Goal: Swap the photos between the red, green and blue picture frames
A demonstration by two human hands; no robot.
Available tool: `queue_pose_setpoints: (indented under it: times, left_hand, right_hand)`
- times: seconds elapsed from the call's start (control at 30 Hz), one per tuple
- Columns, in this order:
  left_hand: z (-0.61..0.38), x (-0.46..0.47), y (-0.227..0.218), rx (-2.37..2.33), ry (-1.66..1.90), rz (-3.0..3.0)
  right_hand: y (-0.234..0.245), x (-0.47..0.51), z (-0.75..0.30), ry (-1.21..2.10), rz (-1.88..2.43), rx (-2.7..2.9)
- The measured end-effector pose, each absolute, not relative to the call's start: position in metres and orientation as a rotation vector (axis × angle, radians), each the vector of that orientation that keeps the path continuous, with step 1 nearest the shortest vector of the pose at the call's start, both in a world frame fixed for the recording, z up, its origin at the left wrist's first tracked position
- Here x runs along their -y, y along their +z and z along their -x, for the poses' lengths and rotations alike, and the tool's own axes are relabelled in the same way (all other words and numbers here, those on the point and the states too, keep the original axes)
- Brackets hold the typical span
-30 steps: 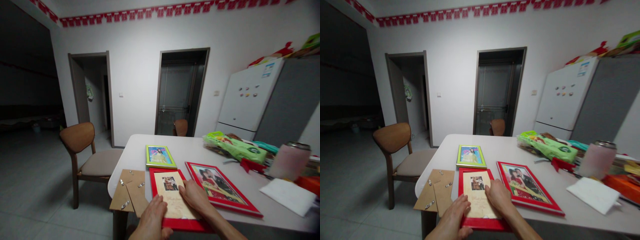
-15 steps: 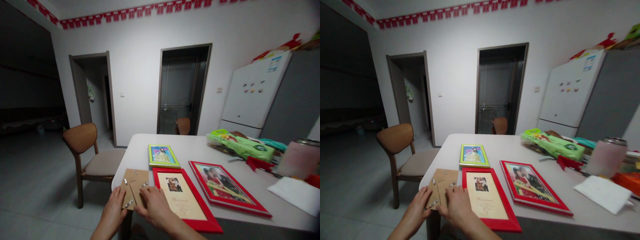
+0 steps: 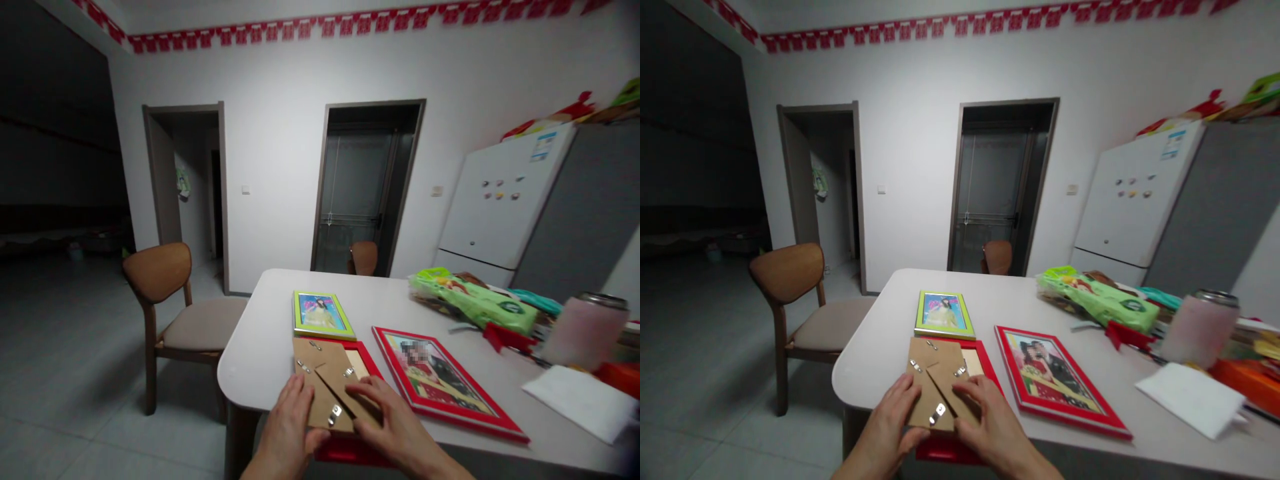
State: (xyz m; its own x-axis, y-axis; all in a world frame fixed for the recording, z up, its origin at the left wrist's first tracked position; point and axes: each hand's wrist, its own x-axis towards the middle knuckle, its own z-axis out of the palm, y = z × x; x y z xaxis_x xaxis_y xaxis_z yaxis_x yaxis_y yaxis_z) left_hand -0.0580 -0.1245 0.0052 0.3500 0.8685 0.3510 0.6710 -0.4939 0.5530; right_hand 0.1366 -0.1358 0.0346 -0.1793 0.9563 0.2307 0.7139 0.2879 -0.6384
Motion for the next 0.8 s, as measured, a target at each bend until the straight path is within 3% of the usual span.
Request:
queue_pose_setpoints:
  times: [0.6, 0.8]
  left_hand:
    - [0.028, 0.13, 0.011, -1.32, 0.594, -2.367]
    - [0.033, 0.132, 0.011, -1.296, 0.504, -2.398]
  right_hand:
    - [0.007, 0.127, -0.178, 0.322, 1.545, 2.066]
    - [0.01, 0.099, -0.174, 0.05, 1.692, 2.084]
